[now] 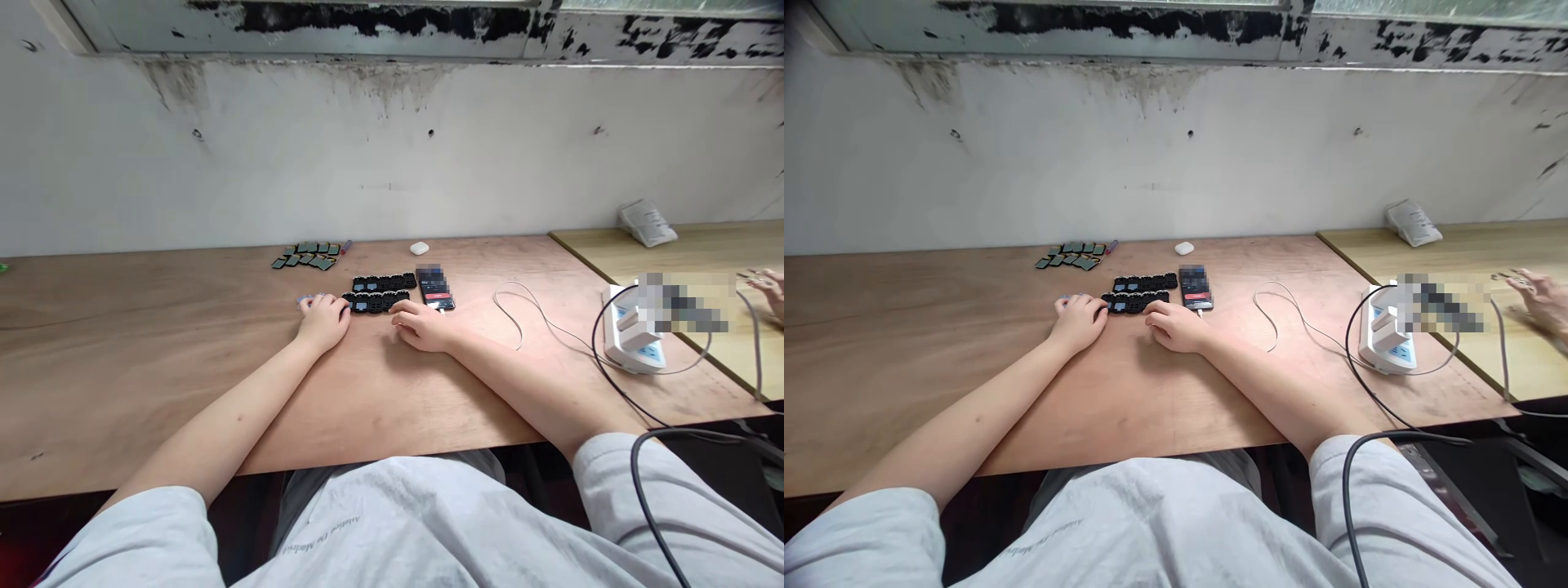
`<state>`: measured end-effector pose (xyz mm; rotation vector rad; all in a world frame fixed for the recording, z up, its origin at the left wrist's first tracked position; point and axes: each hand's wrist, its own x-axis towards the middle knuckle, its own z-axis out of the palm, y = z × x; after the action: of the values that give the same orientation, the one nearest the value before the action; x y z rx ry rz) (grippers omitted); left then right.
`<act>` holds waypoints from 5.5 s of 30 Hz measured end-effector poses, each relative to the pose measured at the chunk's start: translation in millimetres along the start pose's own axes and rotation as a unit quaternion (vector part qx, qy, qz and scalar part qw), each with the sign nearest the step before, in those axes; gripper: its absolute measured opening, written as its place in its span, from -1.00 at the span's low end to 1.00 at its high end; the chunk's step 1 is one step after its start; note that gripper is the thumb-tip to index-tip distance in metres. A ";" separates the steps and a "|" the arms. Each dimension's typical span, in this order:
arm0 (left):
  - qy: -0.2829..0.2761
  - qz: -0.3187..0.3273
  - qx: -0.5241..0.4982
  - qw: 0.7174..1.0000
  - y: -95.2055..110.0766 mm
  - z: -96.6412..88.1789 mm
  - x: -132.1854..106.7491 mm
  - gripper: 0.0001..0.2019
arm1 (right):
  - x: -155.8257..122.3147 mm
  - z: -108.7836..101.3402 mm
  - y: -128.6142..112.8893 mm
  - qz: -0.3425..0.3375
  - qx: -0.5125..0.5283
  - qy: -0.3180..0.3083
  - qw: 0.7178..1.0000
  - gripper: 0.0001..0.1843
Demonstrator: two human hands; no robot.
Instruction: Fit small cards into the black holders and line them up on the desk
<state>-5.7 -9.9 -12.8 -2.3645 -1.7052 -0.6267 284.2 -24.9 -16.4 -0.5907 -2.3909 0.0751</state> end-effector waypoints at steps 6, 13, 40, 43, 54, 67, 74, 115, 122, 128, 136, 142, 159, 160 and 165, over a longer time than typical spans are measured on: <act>-0.028 0.040 -0.030 0.998 1.6 -1.4 -0.2 -0.67 | 0.4 -0.3 0.2 0.006 -0.028 -0.006 1.000 -0.80; -0.040 0.069 -0.059 0.995 1.5 -1.1 0.5 -0.65 | 4.3 0.4 -2.2 0.155 -0.173 -0.024 0.972 -0.78; 0.018 -0.139 -0.007 0.990 -52.9 -7.3 17.1 -0.74 | 18.3 2.5 2.5 0.281 -0.266 -0.077 0.919 -0.53; 0.018 -0.138 -0.010 0.990 -53.6 -7.3 17.2 -0.74 | 17.7 2.7 2.5 0.282 -0.264 -0.076 0.919 -0.53; 0.007 -0.138 -0.018 0.990 -51.9 -9.5 16.9 -0.74 | 7.0 -4.3 -9.3 0.226 -0.267 -0.062 0.935 -0.53; -0.018 -0.149 -0.005 0.989 -56.2 -4.2 15.9 -0.65 | 6.2 -5.7 -12.2 0.149 -0.224 -0.049 0.962 -0.47; -0.019 -0.141 -0.030 0.989 -58.1 -4.3 15.8 -0.65 | 7.5 -12.4 -19.9 -0.041 -0.070 -0.147 0.986 -0.63; -0.025 0.255 -0.252 0.933 39.4 -11.6 -15.7 -0.80 | 9.8 -8.0 -20.7 0.100 -0.007 -0.130 0.986 -0.67; 0.003 0.293 -0.242 0.925 42.2 -10.5 -16.0 -0.85 | 9.0 -4.9 -15.7 0.071 0.009 -0.121 0.990 -0.55; 0.046 0.284 -0.257 0.923 44.4 -8.7 -15.1 -0.86 | 8.1 -3.4 -13.3 0.058 0.013 -0.118 0.991 -0.46; -0.021 0.283 -0.233 0.930 41.2 -12.2 -17.4 -0.84 | 9.8 -6.0 -16.4 0.064 0.006 -0.121 0.991 -0.47; -0.016 0.361 -0.132 0.923 40.9 -15.4 -20.1 -0.83 | 9.3 -4.7 -15.3 0.051 0.008 -0.117 0.992 -0.48; -0.023 0.371 -0.103 0.923 41.0 -16.7 -16.1 -0.81 | 9.7 -5.6 -13.8 0.069 0.008 -0.120 0.990 -0.53; -0.024 0.371 -0.105 0.922 41.1 -16.2 -15.8 -0.80 | 9.7 -5.7 -13.9 0.070 0.008 -0.120 0.990 -0.53; -0.043 0.371 -0.144 0.916 41.3 -15.1 -14.3 -0.74 | 10.4 -6.0 -14.5 0.070 0.008 -0.121 0.990 -0.54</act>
<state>25.5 -41.7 -0.6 -2.9799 -0.6302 -0.6567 275.1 -34.0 -2.6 -0.7804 -2.5752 0.2378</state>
